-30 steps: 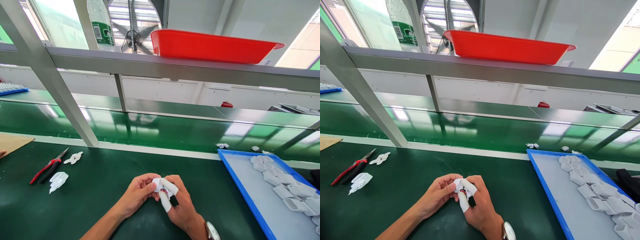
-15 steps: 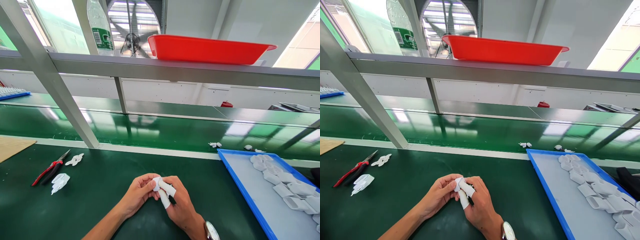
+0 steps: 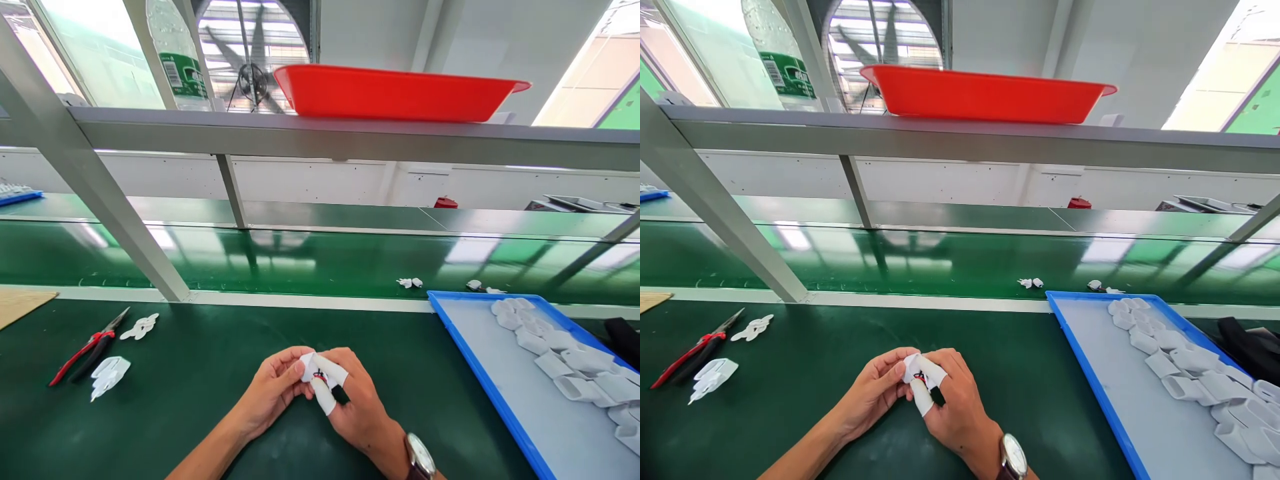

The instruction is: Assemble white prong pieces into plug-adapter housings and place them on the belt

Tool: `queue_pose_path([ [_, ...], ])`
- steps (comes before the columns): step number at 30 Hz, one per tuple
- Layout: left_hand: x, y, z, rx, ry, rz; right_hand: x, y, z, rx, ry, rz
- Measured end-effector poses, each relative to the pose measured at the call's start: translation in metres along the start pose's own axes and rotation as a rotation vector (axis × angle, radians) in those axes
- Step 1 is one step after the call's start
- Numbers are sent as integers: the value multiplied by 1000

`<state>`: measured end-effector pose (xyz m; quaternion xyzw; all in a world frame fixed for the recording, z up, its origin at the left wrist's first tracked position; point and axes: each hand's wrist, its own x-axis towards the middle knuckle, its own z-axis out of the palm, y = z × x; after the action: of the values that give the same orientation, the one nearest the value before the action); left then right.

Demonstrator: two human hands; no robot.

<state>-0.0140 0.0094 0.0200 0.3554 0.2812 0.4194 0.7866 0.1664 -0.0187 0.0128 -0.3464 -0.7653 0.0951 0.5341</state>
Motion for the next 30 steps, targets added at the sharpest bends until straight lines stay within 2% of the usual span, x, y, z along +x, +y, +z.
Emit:
queue_pose_path([
  [2,2,-1,-1,32,15,4,-1,2,1,16,-10,11],
  [4,4,-4,-1,111,42,11,-4,7,2,60,-18,80],
  [8,7,-15,1,267,89,54,-7,23,2,300,-21,390],
  [11,3,-22,2,389,120,179,-7,30,1,526,-12,625],
  [14,-1,-21,0,563,124,349,-7,34,3,616,-8,712],
  [17,-3,-15,-8,744,117,434,-7,35,8,537,-21,628],
  [22,0,-11,-23,941,143,454,-9,28,15,119,-44,222],
  [26,1,-13,-28,1061,111,430,-7,19,15,-37,-123,36],
  [28,3,-11,-29,1110,113,406,-5,17,11,-95,-59,-21],
  [30,9,-3,-30,1147,166,397,-1,16,6,-176,31,-78],
])
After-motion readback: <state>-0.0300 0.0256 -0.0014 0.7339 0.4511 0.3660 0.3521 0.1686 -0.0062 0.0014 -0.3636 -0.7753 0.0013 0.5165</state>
